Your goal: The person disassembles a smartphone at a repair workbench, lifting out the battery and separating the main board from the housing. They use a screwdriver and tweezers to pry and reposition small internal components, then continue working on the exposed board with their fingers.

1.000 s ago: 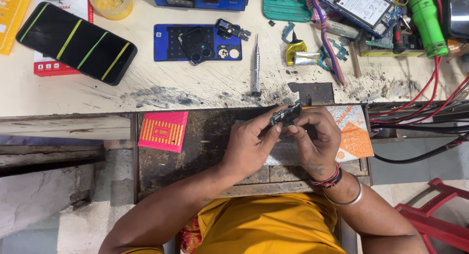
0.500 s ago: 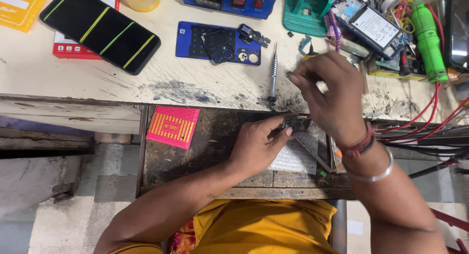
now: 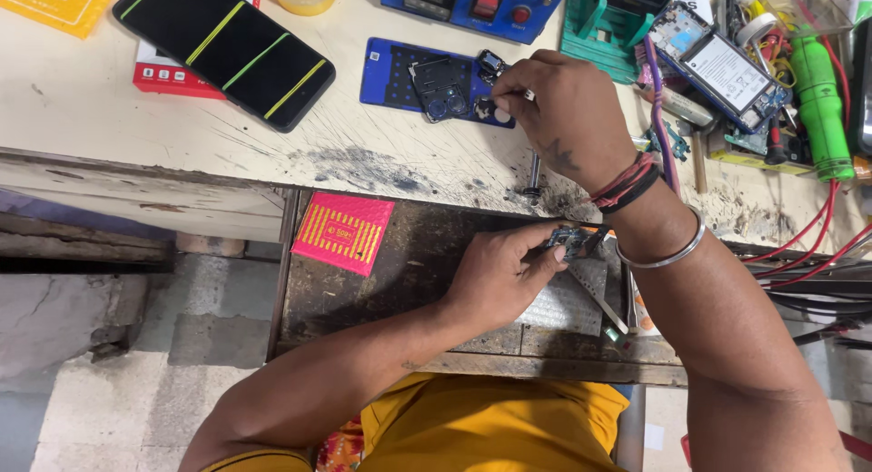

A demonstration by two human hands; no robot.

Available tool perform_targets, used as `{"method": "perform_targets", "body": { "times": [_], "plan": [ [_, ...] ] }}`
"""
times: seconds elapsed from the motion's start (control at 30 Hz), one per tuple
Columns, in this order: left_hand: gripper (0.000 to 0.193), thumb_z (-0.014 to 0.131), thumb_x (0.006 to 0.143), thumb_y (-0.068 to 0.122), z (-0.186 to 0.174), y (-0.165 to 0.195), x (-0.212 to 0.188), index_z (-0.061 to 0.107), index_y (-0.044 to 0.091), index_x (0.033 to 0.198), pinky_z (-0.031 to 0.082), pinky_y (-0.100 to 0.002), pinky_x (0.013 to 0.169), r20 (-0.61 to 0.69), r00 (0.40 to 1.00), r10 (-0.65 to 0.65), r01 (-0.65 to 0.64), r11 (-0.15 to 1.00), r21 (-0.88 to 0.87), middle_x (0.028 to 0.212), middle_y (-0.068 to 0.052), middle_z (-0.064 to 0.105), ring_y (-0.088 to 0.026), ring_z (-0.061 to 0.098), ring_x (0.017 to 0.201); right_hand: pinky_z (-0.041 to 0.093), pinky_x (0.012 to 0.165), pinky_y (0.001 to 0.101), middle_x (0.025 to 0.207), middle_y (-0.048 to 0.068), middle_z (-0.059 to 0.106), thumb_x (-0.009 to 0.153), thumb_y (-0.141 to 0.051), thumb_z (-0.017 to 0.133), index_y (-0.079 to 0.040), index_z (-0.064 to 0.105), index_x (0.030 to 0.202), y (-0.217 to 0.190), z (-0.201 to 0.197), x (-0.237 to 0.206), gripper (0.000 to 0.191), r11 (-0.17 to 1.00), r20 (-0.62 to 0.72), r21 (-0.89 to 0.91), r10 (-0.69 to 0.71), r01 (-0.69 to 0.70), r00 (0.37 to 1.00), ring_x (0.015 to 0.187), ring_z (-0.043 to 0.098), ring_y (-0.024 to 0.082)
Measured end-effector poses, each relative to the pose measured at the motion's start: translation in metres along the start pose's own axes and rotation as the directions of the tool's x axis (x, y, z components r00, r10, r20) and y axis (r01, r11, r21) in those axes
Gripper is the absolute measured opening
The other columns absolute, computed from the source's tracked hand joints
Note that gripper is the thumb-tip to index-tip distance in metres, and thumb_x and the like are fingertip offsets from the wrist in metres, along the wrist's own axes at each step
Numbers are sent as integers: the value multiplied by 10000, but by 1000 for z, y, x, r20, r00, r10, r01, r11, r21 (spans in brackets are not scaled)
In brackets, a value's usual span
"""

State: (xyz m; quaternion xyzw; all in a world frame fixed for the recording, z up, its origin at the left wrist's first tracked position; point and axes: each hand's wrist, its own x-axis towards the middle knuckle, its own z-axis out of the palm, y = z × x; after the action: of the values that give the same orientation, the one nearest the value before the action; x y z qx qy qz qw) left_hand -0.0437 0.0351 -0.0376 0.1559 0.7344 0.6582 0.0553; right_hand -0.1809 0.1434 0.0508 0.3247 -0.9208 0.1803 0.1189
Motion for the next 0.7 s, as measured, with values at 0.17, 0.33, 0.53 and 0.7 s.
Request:
{"method": "perform_targets", "body": {
  "times": [0.17,0.33,0.53,0.7],
  "plan": [
    [253,623,1033,160,-1,-2,2,668,32,1246,634,-298,716,-20,998,64,-66,990,-128,954,-125,794,-174,807,932,495,645,374,906,111,694,953,-96,786,-75,776,1107,-8,-26,-29,155,995,-59,4,104,-103,993,691,644,265],
    [319,630,1025,155,1,-2,4,622,25,1316,621,-289,699,-10,1000,-24,22,986,-166,947,-121,797,-140,791,853,527,697,310,930,79,702,960,-85,802,-44,753,1046,-23,-39,-92,108,971,-186,112,229,-210,956,779,690,192],
    [336,623,1029,137,3,0,2,598,8,1338,619,-273,721,-26,1000,3,-10,966,-259,994,-117,797,-148,777,864,556,779,298,1017,105,719,926,-82,804,-51,745,1039,-28,-23,-146,131,962,-311,197,246,-191,918,907,718,202],
    [292,626,1049,146,3,-2,3,621,-27,1283,616,-271,762,-14,1000,22,-25,947,-319,1052,-114,788,-144,772,941,558,723,275,960,84,725,873,-56,837,-54,754,1002,-21,-13,-157,154,930,-323,312,295,-193,899,851,721,178]
  ]
}}
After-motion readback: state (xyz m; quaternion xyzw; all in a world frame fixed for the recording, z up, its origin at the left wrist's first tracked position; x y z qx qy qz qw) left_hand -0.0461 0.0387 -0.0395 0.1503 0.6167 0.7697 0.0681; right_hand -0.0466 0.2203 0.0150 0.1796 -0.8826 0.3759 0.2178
